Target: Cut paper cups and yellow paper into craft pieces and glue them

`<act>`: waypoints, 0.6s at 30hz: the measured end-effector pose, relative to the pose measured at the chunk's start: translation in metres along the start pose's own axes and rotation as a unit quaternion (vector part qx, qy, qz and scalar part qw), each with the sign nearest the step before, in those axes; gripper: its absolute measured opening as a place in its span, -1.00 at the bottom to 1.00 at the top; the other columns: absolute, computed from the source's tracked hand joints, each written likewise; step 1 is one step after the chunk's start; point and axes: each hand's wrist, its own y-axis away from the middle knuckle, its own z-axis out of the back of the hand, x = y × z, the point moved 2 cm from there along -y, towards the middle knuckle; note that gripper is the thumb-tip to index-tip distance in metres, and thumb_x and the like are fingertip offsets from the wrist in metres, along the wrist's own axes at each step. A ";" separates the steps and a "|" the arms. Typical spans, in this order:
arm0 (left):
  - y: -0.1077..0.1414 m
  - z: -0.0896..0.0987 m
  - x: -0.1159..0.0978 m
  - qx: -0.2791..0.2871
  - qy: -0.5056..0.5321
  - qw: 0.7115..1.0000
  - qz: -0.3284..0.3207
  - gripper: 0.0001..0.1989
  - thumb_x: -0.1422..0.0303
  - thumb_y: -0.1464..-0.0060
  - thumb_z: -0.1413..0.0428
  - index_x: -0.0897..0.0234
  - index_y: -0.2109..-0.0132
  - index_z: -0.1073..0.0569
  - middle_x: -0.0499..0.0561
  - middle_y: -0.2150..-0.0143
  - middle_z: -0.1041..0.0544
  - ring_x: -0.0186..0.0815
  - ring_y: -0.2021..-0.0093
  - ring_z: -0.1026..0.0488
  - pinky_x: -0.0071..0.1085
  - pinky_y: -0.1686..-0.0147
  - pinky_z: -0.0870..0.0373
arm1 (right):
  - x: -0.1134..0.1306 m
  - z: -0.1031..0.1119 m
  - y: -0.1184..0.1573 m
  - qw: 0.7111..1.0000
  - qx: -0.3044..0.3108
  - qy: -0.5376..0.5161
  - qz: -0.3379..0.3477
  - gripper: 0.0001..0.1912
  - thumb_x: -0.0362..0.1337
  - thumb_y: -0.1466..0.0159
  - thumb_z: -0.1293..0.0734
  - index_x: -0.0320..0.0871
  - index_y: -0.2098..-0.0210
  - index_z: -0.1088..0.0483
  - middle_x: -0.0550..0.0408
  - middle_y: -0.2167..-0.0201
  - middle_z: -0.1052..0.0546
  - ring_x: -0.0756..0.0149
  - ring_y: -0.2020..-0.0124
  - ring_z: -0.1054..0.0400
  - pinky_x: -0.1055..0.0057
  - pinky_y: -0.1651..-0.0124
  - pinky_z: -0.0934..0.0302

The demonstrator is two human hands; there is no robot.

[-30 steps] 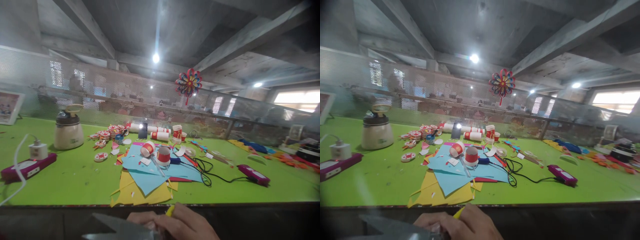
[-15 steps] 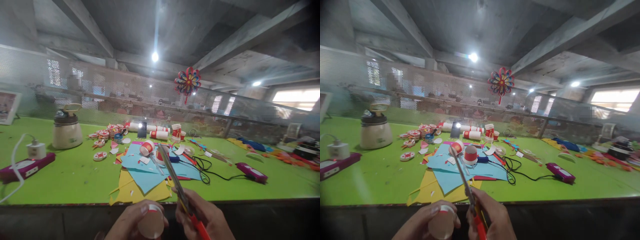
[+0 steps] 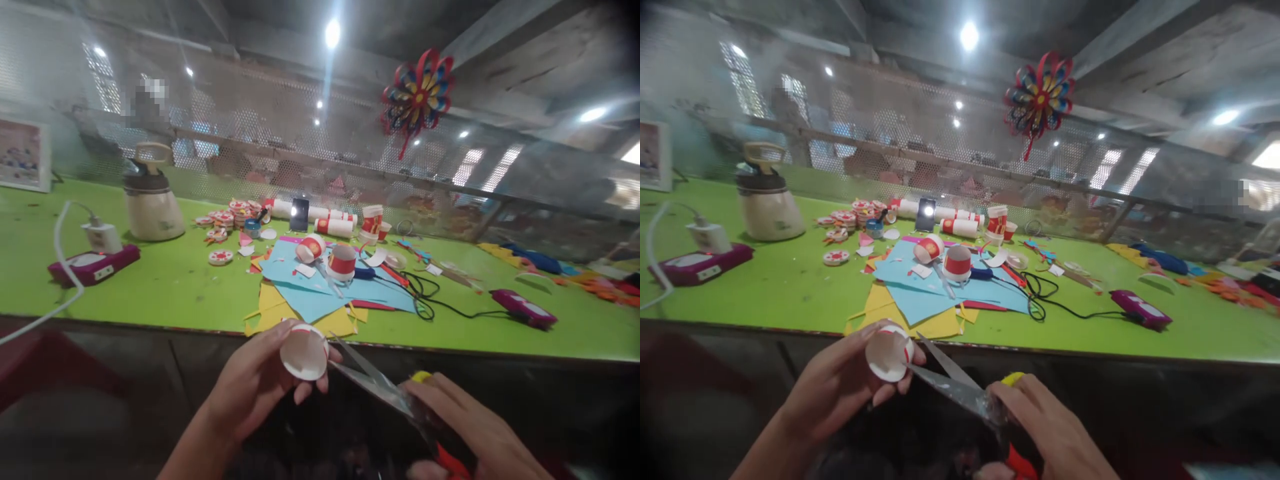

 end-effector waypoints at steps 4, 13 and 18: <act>0.001 0.002 0.000 0.016 0.000 1.000 0.002 -0.71 0.33 -0.29 0.15 0.42 0.21 -0.40 0.29 0.23 -0.56 -0.17 0.35 -0.54 -0.49 0.52 -0.28 | -0.002 0.007 0.010 0.998 0.052 0.028 0.001 -0.43 -0.04 -0.04 -0.48 0.01 -0.03 -0.38 -0.02 0.15 -0.58 0.11 0.21 -0.55 0.47 0.29 -0.47; 0.003 -0.003 -0.001 0.030 -0.045 0.999 -0.009 -0.64 0.33 -0.29 0.17 0.48 0.21 -0.45 0.26 0.32 -0.53 -0.21 0.38 -0.49 -0.48 0.53 -0.27 | 0.002 0.015 0.005 0.992 0.054 0.097 0.054 -0.47 0.06 -0.20 -0.33 -0.11 -0.04 -0.32 -0.10 0.20 -0.57 0.13 0.28 -0.55 0.46 0.35 -0.46; 0.003 -0.002 -0.001 0.042 -0.070 0.997 -0.018 -0.59 0.38 -0.30 0.23 0.50 0.22 -0.47 0.27 0.42 -0.54 -0.28 0.48 -0.41 -0.46 0.51 -0.27 | 0.001 0.013 0.008 0.988 0.061 0.126 0.061 -0.50 0.08 -0.28 -0.21 -0.11 -0.07 -0.30 -0.10 0.18 -0.56 0.10 0.22 -0.54 0.39 0.33 -0.47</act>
